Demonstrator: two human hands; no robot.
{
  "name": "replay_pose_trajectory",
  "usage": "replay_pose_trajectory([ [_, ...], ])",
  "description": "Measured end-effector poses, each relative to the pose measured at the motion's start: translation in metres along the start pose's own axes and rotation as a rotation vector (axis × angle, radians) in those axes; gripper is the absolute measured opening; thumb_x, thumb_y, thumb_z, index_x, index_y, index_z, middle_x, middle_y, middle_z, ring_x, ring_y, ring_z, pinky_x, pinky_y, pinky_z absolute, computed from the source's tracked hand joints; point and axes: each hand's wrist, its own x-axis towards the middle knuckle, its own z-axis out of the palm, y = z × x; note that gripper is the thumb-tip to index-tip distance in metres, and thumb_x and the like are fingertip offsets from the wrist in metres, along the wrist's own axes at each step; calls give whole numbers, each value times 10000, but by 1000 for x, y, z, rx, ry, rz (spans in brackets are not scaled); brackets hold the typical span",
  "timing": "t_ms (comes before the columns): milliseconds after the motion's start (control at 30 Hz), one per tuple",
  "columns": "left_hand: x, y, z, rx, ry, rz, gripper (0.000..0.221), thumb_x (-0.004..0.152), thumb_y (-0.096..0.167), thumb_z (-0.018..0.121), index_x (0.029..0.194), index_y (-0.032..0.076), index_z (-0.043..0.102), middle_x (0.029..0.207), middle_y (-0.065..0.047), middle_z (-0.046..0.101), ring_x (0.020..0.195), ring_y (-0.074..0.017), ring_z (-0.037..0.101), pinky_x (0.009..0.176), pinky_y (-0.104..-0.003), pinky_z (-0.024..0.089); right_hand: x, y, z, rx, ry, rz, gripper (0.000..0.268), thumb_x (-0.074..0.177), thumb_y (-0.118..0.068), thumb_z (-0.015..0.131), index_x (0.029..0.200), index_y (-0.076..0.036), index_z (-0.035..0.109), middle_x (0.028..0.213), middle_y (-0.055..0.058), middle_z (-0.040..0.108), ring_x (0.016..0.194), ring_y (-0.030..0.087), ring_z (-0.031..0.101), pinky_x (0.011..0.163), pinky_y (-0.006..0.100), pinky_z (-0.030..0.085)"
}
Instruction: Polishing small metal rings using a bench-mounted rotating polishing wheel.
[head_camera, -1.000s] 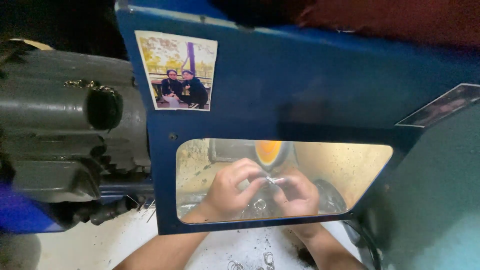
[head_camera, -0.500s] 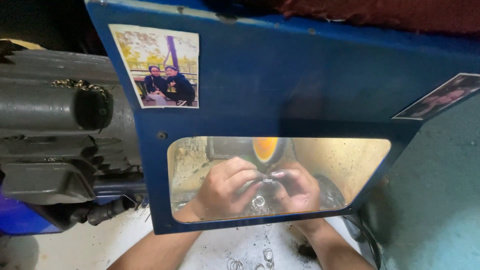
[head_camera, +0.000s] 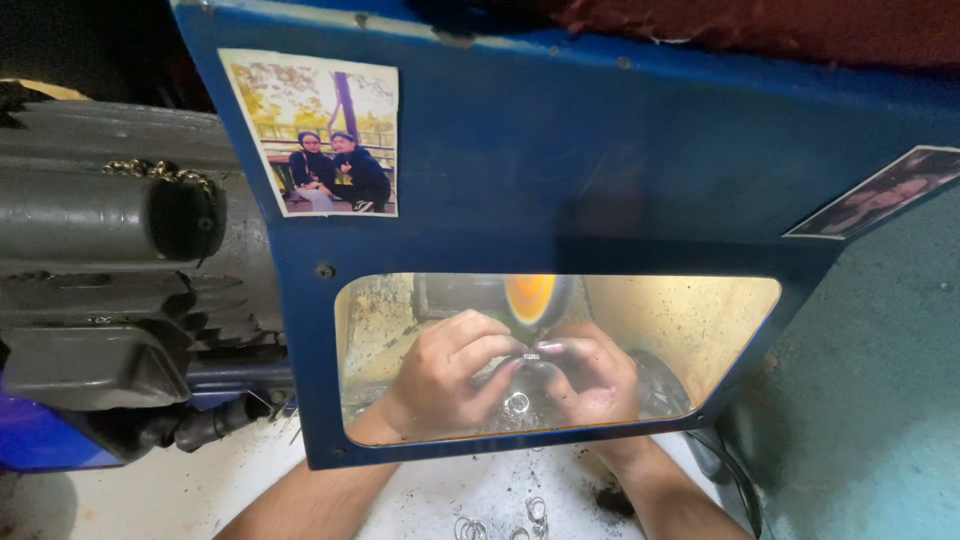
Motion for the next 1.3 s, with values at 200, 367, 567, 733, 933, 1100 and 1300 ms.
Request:
replay_pose_trajectory([
  [200, 1, 1, -1, 0, -4, -18, 83, 912, 28, 690, 971, -13, 647, 921, -150, 679, 774, -270, 651, 670, -354, 563, -3, 7, 2, -86, 9, 57, 107, 851, -162, 789, 926, -110, 733, 929, 41, 748, 862, 160, 733, 802, 278, 585],
  [367, 1, 0, -1, 7, -14, -19, 91, 916, 37, 698, 974, -3, 640, 933, -144, 679, 787, -274, 656, 681, -359, 559, -2, 10, 2, -96, -25, 53, 84, 853, -160, 768, 921, -124, 735, 906, 21, 742, 842, 151, 719, 811, 277, 563],
  [567, -3, -4, 1, -78, -38, -152, 132, 914, 105, 741, 974, 6, 676, 924, -127, 706, 854, -249, 691, 786, -341, 610, -4, 19, 3, 7, -17, 146, 92, 824, -157, 813, 888, -111, 767, 881, 22, 765, 805, 137, 727, 777, 267, 583],
  [733, -12, -4, 11, -88, -59, -197, 162, 916, 109, 753, 1015, -11, 708, 1001, -148, 726, 909, -259, 712, 851, -354, 625, -10, 27, 9, 57, 27, 275, 123, 852, -178, 786, 934, -86, 788, 934, 41, 801, 866, 150, 757, 827, 286, 601],
  [933, -6, 0, 24, -57, 102, -309, 29, 876, 73, 770, 865, 56, 750, 860, -78, 768, 776, -277, 766, 656, -342, 625, -15, 44, 20, 161, 146, 491, 219, 791, -63, 825, 992, -5, 762, 926, 169, 811, 922, 215, 752, 844, 443, 626],
  [1100, -11, 4, 21, -101, 86, -126, 179, 911, 13, 759, 1081, -12, 708, 1035, -144, 737, 932, -276, 720, 899, -384, 611, -17, 28, 12, 12, 165, 163, 98, 869, -128, 787, 948, -92, 741, 966, 66, 769, 896, 159, 738, 865, 281, 584],
  [1300, -15, 4, 30, -57, 101, -303, 111, 909, 56, 745, 1014, 22, 757, 994, -97, 756, 909, -213, 725, 878, -324, 615, -9, 22, 17, 18, 179, 402, 138, 825, -62, 781, 962, -74, 785, 939, 64, 813, 874, 155, 773, 855, 285, 612],
])
